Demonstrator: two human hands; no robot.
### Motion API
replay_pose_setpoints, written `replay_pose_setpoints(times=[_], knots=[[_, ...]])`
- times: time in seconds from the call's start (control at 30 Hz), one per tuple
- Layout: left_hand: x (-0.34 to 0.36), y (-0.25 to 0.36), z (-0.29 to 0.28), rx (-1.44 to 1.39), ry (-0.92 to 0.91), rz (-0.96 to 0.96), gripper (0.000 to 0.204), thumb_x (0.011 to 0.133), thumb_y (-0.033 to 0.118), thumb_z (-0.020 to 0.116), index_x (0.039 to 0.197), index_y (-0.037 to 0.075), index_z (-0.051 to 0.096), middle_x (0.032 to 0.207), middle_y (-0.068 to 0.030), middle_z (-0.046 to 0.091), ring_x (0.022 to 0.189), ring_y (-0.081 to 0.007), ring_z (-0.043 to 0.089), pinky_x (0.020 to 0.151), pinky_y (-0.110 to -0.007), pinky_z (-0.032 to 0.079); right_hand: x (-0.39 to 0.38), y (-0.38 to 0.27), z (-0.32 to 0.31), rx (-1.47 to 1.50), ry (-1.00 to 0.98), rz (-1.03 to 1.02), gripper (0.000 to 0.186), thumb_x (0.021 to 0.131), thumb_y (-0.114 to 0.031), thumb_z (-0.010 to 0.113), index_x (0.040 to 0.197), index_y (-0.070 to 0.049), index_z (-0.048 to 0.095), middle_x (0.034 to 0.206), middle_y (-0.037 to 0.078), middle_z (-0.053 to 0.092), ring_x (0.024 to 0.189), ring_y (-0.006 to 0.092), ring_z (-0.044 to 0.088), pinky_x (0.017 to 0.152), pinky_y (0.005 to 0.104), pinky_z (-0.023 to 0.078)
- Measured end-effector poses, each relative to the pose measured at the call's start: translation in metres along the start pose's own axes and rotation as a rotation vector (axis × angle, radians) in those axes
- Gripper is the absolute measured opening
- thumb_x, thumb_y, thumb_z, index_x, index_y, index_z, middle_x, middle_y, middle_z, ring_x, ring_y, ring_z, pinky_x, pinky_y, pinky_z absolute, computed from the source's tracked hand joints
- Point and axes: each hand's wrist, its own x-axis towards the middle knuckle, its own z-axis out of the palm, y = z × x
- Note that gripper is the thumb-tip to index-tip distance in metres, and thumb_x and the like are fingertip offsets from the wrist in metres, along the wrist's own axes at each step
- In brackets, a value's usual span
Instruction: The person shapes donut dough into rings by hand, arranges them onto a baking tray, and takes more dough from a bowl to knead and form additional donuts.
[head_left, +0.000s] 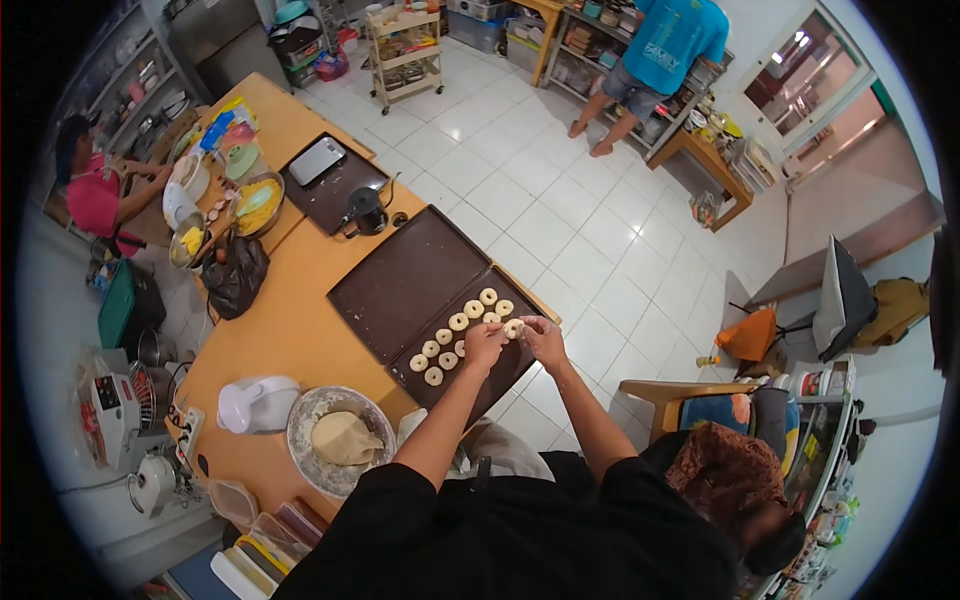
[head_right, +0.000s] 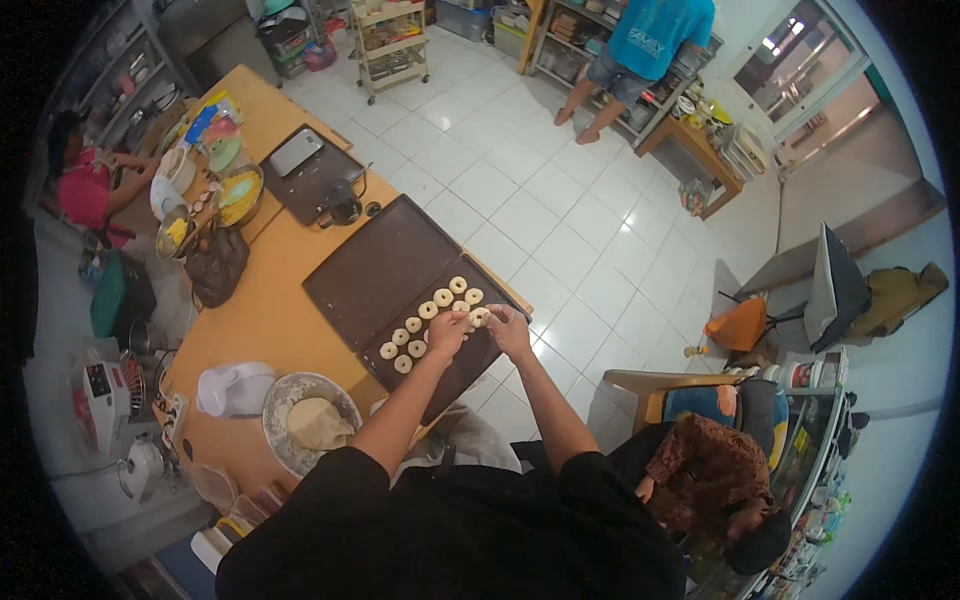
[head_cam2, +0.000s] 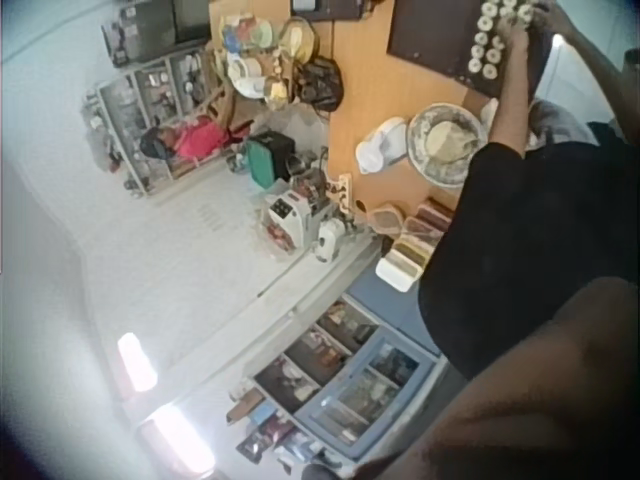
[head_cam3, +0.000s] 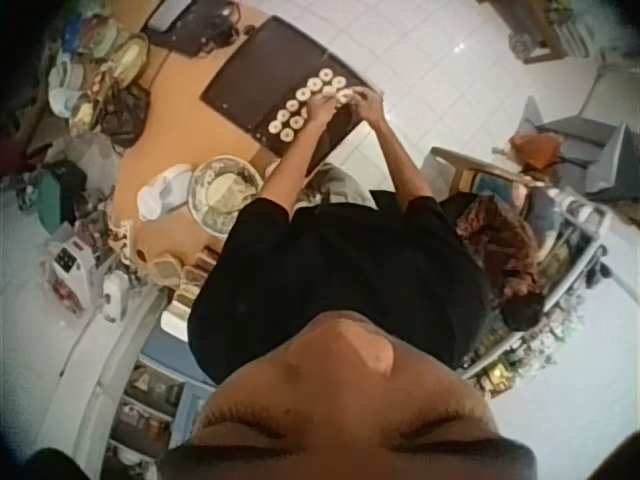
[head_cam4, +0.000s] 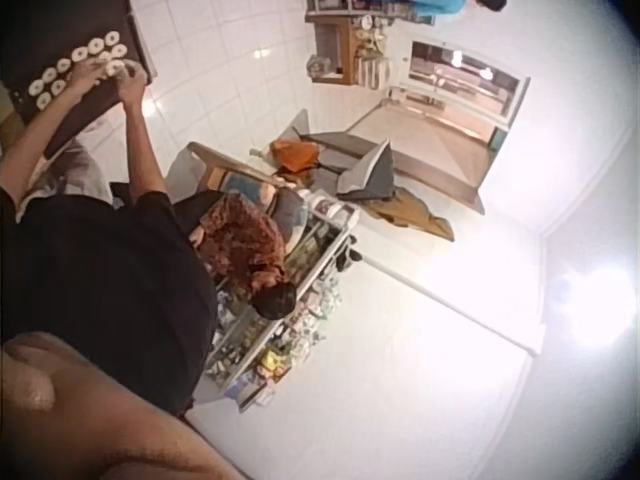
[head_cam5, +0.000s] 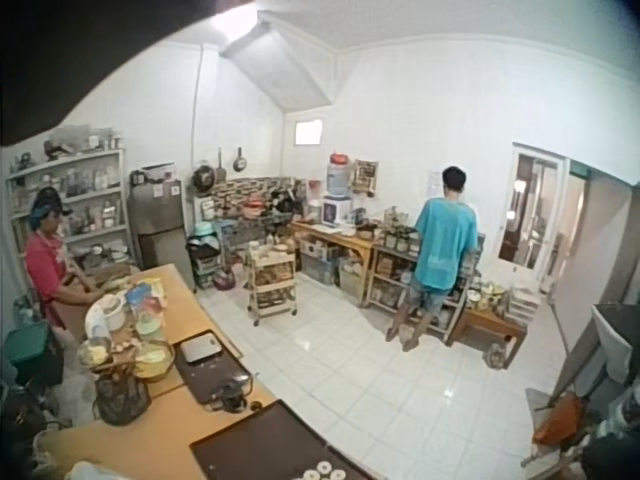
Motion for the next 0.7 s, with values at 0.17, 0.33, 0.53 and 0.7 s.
replay_pose_setpoints(times=[0.17,0.33,0.53,0.7], knots=[[0.03,-0.028,0.012,-0.063,0.049,-0.045,0.016,0.092,0.006,0.064,0.104,-0.005,0.068,0.086,-0.0087,0.071,0.068,-0.012,0.067,0.056,-0.023,0.052,0.024,0.031,-0.007,-0.216,0.078,-0.049,0.026,0.09,-0.01,0.063,0.114,0.001,0.065,0.087,0.003,0.068,0.068,0.0075,0.057,0.062,0.0231,0.048],[0.043,-0.026,0.026,-0.022,0.076,-0.06,0.017,0.092,0.005,0.063,0.105,-0.007,0.066,0.087,-0.0106,0.069,0.069,-0.015,0.067,0.056,-0.024,0.052,0.034,0.032,-0.011,-0.362,0.181,-0.073,0.028,0.086,-0.014,0.062,0.108,0.002,0.068,0.095,0.014,0.074,0.085,0.0196,0.07,0.079,0.0316,0.053],[0.05,-0.027,0.034,0.1,0.106,-0.062,0.013,0.088,0.002,0.065,0.098,-0.004,0.071,0.076,-0.009,0.071,0.06,-0.0123,0.065,0.052,-0.024,0.049,0.04,0.046,-0.013,-0.363,0.235,-0.007,0.029,0.084,-0.018,0.064,0.105,0.003,0.069,0.093,0.015,0.074,0.086,0.0212,0.071,0.079,0.0334,0.053],[0.066,-0.045,0.031,0.144,0.088,-0.024,0.014,0.09,0.003,0.066,0.1,-0.005,0.069,0.082,-0.0101,0.071,0.064,-0.0126,0.066,0.054,-0.024,0.051,0.049,0.061,-0.011,-0.484,0.273,-0.09,0.028,0.084,-0.021,0.065,0.104,-0.003,0.072,0.094,0.017,0.073,0.09,0.029,0.07,0.082,0.0374,0.054]])
